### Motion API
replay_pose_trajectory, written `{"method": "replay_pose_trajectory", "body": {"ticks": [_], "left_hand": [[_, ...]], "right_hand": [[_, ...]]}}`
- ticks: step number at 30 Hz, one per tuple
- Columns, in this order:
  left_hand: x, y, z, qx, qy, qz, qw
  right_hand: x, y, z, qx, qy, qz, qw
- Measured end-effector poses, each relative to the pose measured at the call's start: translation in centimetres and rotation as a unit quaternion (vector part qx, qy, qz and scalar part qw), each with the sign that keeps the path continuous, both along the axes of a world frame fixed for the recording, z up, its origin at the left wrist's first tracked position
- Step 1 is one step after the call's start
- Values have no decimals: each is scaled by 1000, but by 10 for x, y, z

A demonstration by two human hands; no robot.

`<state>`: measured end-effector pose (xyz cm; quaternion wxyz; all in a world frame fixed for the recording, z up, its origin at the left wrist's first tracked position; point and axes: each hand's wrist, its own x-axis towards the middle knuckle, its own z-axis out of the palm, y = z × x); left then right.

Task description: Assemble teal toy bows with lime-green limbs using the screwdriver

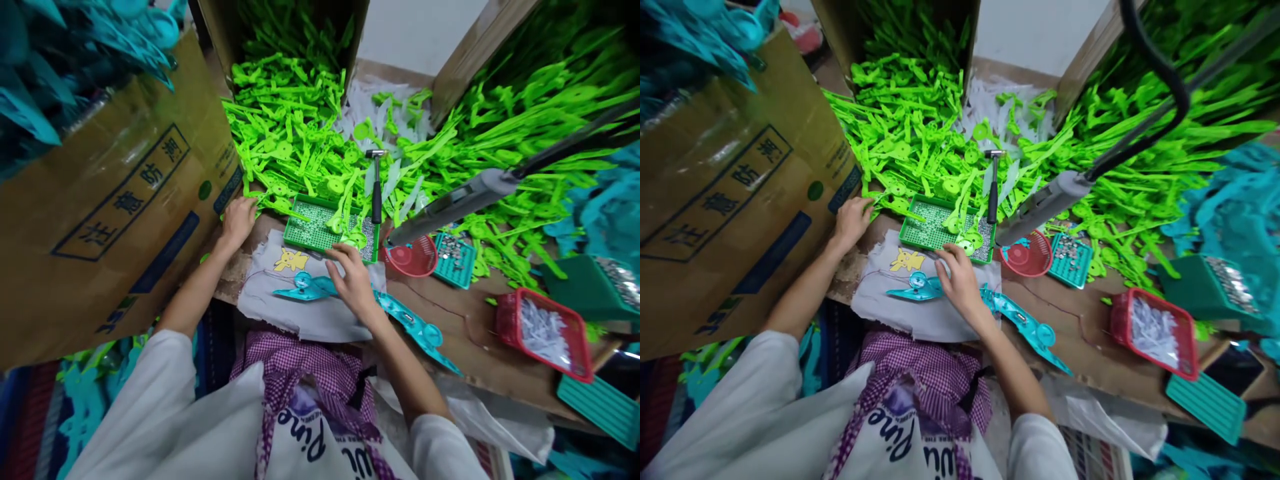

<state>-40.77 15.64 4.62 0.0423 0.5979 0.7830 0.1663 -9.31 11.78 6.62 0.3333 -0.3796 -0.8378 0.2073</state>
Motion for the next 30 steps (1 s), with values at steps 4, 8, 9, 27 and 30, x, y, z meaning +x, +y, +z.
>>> {"method": "replay_pose_trajectory", "body": {"ticks": [4,8,9,27,30], "left_hand": [[1,-3,3,28,-9,-30,999],[7,-30,13,50,-15,-45,998],[7,-41,15,53,-10,-51,997],[92,-23,14,-23,84,-189,978],[91,-20,15,-29,85,-187,978]], "right_hand": [[6,-24,7,-23,-2,69,997],[5,-32,4,8,-57,78,995],[7,-35,1,12,-63,76,995],[3,-68,-12,32,-59,96,993],[5,-71,-19,16,-79,108,991]]}}
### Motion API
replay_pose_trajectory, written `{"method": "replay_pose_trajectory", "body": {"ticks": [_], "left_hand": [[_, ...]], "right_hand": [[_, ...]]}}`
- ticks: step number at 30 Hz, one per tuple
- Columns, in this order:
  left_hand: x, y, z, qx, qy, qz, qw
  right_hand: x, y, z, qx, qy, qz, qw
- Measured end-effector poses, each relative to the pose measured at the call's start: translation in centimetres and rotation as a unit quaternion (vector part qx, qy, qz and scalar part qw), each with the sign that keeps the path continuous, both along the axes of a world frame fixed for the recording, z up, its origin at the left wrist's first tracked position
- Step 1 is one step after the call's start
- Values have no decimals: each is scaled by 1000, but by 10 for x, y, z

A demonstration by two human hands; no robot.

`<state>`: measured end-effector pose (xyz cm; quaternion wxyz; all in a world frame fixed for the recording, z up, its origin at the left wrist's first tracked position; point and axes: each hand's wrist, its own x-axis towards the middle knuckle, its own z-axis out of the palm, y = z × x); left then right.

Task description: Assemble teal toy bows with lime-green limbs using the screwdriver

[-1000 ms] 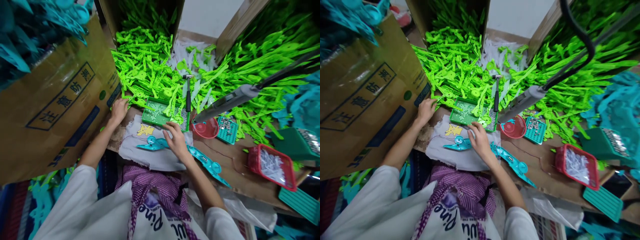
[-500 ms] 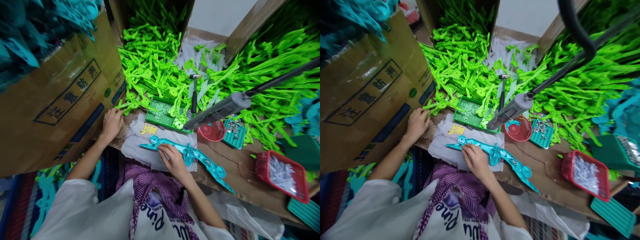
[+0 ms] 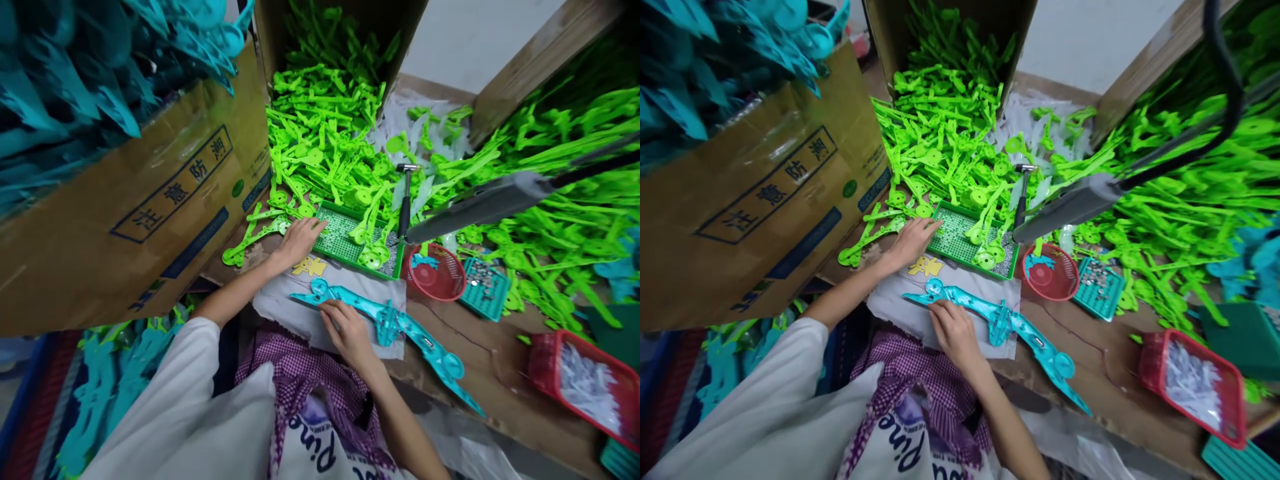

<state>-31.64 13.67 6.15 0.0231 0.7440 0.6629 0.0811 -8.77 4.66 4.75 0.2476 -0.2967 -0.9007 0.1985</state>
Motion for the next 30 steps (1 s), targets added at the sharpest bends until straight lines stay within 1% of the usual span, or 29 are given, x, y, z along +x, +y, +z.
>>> {"method": "replay_pose_trajectory", "body": {"ticks": [3,5,7,8,10,11,13,14,15,17,19,21,23,24,25,27,30], "left_hand": [[-5,1,9,-17,22,-2,1000],[-16,-8,18,-24,35,-9,999],[-35,-26,26,-21,45,-13,999],[-46,-38,28,-17,52,-5,999],[-71,-64,31,-19,54,-4,998],[-82,-76,31,-33,50,-1,998],[-97,-91,31,-60,41,19,997],[-101,-92,31,-68,31,24,997],[-102,-89,32,-68,14,27,997],[-97,-68,34,-50,-31,22,998],[-85,-34,34,-21,-60,35,997],[-72,3,31,-33,-40,45,998],[-61,35,24,-42,-34,34,998],[-58,46,20,-44,-34,19,998],[-55,55,16,-46,-34,3,998],[-57,64,10,-58,-33,-27,997],[-70,59,5,-81,-34,-60,994]], "right_hand": [[-1,0,0,-4,-17,19,1000],[3,1,1,-7,-18,11,1000],[11,1,1,-19,-7,-7,1000],[15,1,1,-27,1,-14,1000],[20,0,-1,-41,14,-15,999],[21,0,-2,-46,16,-9,999],[17,0,-2,-53,12,8,998],[13,0,-2,-57,8,15,998],[9,0,-1,-63,4,22,998],[1,0,1,-72,2,33,997],[-4,0,4,-79,7,44,996],[-4,-1,5,-80,11,43,996],[-2,-3,4,-82,14,27,996],[0,-4,3,-83,15,18,996],[3,-5,1,-82,14,11,997],[7,-7,-3,-76,8,8,997],[12,-8,-7,-74,8,9,997]]}}
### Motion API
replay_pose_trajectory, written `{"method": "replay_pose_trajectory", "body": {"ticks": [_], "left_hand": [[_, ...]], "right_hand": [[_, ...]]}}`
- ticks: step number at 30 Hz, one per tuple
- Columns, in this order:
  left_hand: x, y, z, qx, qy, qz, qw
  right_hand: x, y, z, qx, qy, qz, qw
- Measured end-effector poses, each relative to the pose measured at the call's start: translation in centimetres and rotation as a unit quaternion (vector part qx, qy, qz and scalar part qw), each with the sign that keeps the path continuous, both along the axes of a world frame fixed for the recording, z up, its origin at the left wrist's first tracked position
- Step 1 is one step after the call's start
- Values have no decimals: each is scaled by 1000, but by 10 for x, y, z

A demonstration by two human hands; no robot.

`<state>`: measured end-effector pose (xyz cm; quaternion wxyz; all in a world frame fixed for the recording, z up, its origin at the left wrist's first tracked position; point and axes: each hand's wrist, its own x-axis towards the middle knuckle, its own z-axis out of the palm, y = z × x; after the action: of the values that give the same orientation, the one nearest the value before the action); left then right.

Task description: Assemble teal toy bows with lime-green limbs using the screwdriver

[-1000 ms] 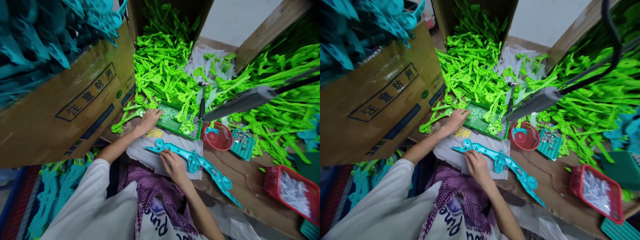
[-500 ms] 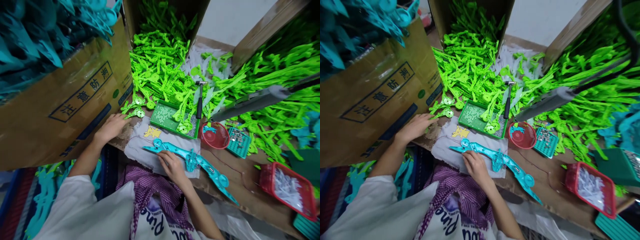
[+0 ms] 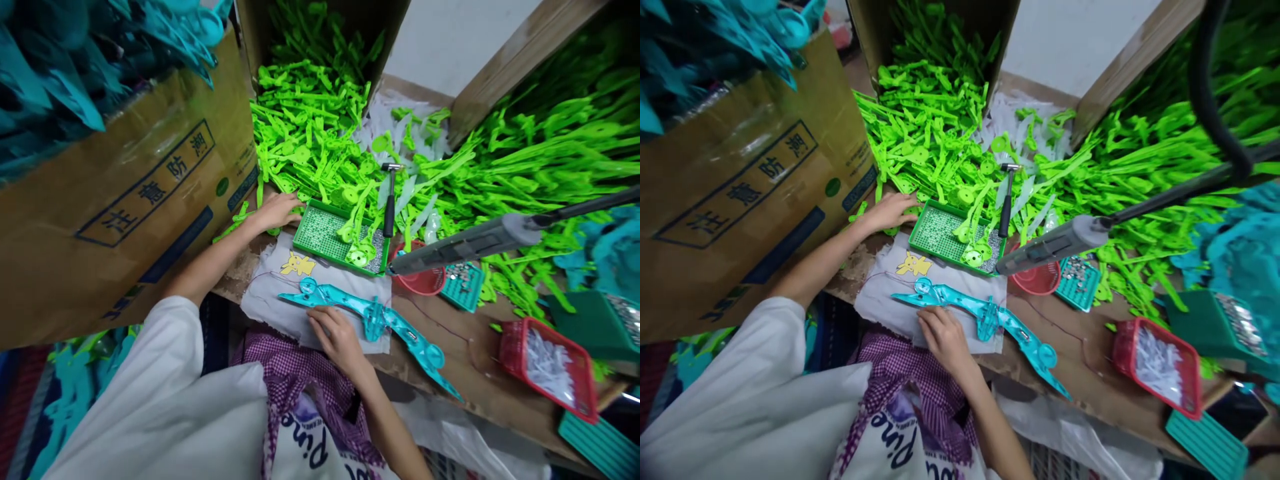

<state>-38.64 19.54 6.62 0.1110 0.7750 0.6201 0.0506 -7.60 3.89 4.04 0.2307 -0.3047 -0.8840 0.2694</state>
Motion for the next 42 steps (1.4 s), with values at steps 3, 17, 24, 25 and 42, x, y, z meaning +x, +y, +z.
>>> {"method": "replay_pose_trajectory", "body": {"ticks": [3,17,24,25,42], "left_hand": [[-13,-14,-4,8,24,-24,999],[-27,-76,4,211,15,222,952],[-13,-116,14,188,73,297,934],[-7,-108,17,196,58,279,938],[-19,46,17,15,-55,348,936]], "right_hand": [[1,1,-4,-13,7,-8,1000],[22,3,-2,69,-56,82,993],[21,3,-3,69,-52,95,992],[19,3,-3,64,-51,96,992],[38,-12,10,-38,4,58,998]]}}
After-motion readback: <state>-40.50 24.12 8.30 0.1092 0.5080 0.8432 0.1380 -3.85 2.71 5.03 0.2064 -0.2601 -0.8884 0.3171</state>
